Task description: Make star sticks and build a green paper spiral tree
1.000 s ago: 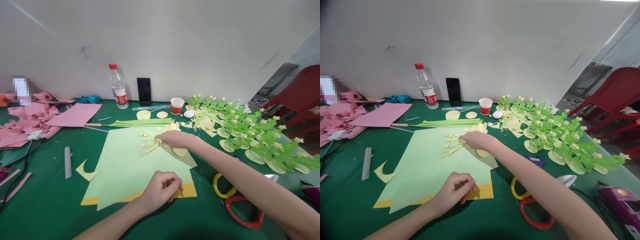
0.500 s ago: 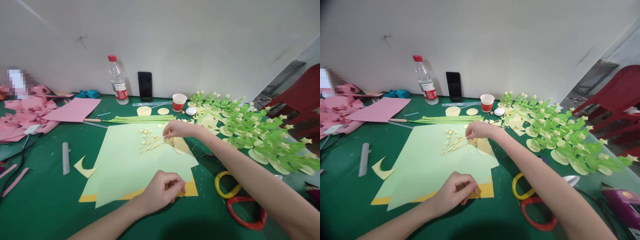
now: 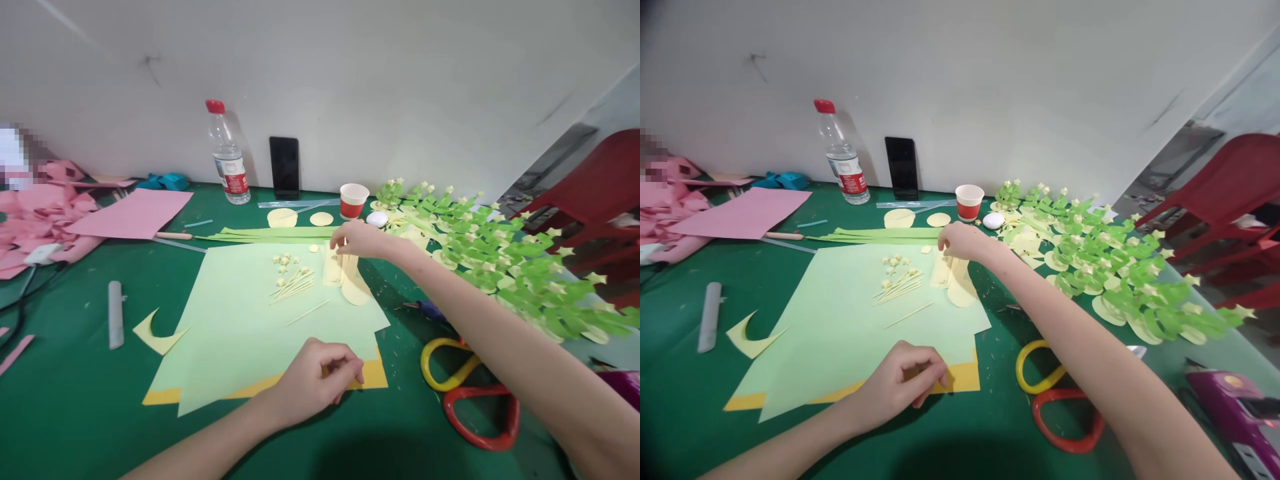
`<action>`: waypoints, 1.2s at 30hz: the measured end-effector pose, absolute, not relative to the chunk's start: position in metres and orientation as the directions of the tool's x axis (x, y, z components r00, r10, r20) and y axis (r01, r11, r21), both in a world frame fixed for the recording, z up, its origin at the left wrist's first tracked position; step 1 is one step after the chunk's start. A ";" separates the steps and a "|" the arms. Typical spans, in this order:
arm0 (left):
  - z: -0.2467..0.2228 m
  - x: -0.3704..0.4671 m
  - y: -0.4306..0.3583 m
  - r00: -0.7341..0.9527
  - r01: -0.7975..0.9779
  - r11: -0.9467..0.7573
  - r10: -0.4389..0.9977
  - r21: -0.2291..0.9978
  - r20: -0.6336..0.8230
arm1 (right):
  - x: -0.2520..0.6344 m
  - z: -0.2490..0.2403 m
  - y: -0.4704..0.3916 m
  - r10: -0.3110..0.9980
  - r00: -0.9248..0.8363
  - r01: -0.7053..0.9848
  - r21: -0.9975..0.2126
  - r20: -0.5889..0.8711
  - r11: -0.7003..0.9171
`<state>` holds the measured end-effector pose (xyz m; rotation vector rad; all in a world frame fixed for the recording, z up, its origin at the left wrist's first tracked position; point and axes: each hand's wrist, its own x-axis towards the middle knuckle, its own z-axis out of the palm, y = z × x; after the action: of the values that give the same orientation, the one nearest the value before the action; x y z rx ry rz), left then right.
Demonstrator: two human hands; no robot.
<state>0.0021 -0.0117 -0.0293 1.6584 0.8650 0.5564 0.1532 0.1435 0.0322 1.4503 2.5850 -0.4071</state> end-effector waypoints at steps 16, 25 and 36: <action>-0.025 -0.023 0.016 0.528 0.754 -0.607 0.787 0.251 0.318 | 0.143 0.003 0.158 0.839 -0.498 0.867 -0.083 -0.218 0.492; -0.019 -0.044 0.031 0.465 0.851 -0.516 0.826 0.095 0.318 | 0.139 0.004 0.156 0.840 -0.509 0.860 -0.133 -0.185 0.492; -0.021 -0.051 0.037 0.436 0.882 -0.471 0.816 0.000 0.379 | 0.137 0.003 0.157 0.859 -0.475 0.875 -0.207 -0.190 0.438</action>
<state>-0.0506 0.0371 -0.0210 2.8257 1.6936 0.5564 0.1375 0.1573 0.0027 1.5785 2.6160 -0.4299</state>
